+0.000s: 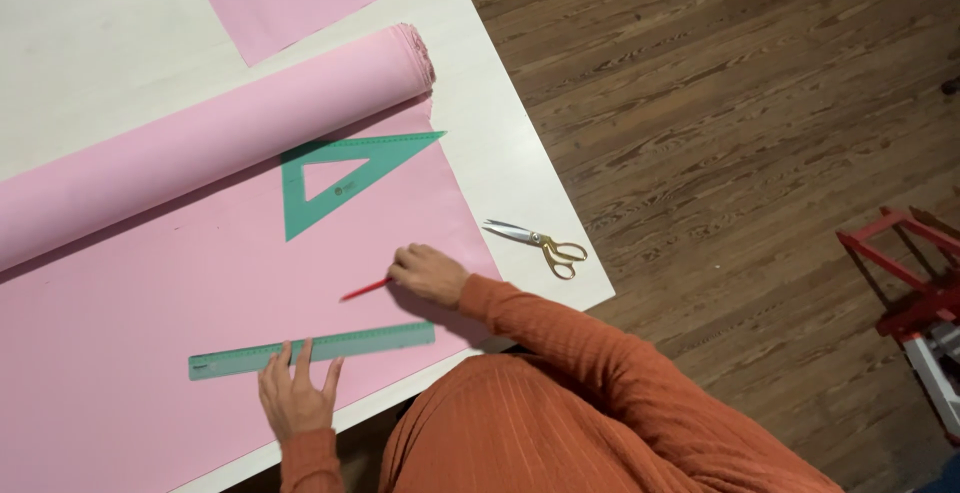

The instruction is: Measure and mark a roll of pink leather material using a ruler and triangle on a cutting table.

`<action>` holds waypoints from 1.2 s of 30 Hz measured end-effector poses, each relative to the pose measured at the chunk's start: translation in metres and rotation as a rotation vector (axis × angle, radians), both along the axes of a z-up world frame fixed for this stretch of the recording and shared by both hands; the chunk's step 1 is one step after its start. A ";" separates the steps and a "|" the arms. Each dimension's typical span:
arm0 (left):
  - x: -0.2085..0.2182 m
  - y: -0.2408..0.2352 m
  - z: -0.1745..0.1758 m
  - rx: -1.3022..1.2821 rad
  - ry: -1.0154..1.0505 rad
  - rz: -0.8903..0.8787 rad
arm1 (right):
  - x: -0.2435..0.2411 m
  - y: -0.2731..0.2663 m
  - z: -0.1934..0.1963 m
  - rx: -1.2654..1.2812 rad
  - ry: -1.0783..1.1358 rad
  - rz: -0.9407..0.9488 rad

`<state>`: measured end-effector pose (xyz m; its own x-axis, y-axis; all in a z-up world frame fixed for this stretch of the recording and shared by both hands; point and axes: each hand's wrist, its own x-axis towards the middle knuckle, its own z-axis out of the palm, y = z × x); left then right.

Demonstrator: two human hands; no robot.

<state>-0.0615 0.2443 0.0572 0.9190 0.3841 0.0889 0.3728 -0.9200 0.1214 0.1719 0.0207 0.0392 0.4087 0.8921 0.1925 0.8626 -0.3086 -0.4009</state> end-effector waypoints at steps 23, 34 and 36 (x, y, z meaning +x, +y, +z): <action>0.019 -0.040 -0.018 -0.018 -0.028 -0.244 | -0.047 -0.119 0.012 0.018 -0.044 -0.394; 0.074 -0.038 -0.016 0.015 0.093 -0.161 | 0.080 -0.046 0.003 -0.127 -0.103 -0.330; 0.077 -0.041 -0.014 -0.001 0.087 -0.150 | 0.103 -0.021 0.008 -0.135 -0.060 -0.322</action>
